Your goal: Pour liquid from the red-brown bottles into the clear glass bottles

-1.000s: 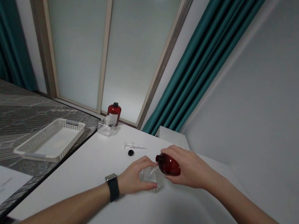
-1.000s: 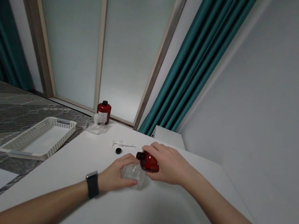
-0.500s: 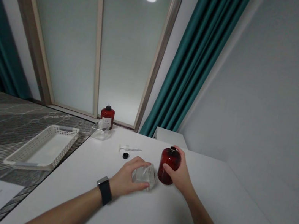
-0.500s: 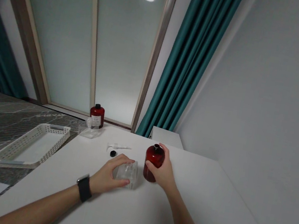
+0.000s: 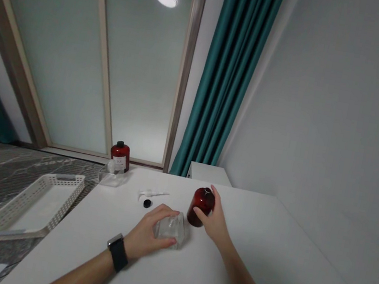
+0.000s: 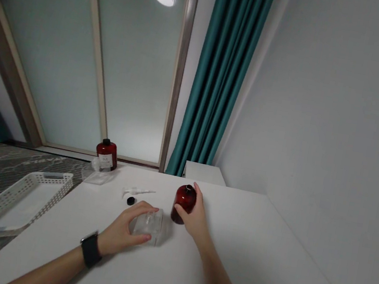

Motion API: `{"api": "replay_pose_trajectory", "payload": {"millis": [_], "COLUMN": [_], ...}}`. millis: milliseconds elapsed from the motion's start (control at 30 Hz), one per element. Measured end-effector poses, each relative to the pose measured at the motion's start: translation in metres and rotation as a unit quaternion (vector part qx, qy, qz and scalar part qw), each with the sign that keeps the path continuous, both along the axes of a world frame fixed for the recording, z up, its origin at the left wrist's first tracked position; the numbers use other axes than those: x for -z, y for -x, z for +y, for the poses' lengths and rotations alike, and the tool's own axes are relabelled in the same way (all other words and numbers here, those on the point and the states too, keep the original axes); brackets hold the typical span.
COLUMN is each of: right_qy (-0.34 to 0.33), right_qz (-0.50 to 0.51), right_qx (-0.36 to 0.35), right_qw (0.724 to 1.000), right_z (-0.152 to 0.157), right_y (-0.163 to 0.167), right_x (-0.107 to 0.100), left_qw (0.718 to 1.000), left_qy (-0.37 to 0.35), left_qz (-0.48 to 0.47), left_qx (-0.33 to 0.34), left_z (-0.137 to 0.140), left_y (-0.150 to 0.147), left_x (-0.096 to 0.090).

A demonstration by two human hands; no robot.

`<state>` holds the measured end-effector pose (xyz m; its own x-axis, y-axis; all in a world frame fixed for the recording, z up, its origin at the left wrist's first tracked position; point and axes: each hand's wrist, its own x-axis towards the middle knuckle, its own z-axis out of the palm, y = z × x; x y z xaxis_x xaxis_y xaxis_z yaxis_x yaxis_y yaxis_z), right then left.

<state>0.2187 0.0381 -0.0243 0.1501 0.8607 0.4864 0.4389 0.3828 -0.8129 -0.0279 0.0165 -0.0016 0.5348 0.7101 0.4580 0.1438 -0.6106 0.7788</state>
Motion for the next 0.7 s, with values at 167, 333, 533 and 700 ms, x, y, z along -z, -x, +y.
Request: {"api": "replay_pose_trajectory", "payload": {"millis": [167, 333, 533, 700], "right_qy": [-0.053, -0.185, -0.232, -0.102], "right_qz": [-0.073, -0.218, -0.168, -0.091], "right_qx": [0.033, 0.151, 0.016, -0.072], "right_qw": [0.995, 0.946, 0.958, 0.988], "right_z": [0.006, -0.018, -0.048, -0.051], "right_y": [-0.002, -0.003, 0.031, 0.051], "right_x": [0.003, -0.009, -0.010, -0.005], "left_qw": [0.999, 0.999, 0.997, 0.996], "left_qy": [0.026, 0.042, 0.060, 0.074], "left_qz": [0.018, 0.018, 0.006, 0.012], "left_qx": [0.006, 0.014, 0.038, 0.056], "left_z": [0.001, 0.004, 0.008, 0.008], "left_y": [0.000, -0.001, -0.002, 0.000], "left_x": [0.000, 0.003, 0.012, 0.016]}}
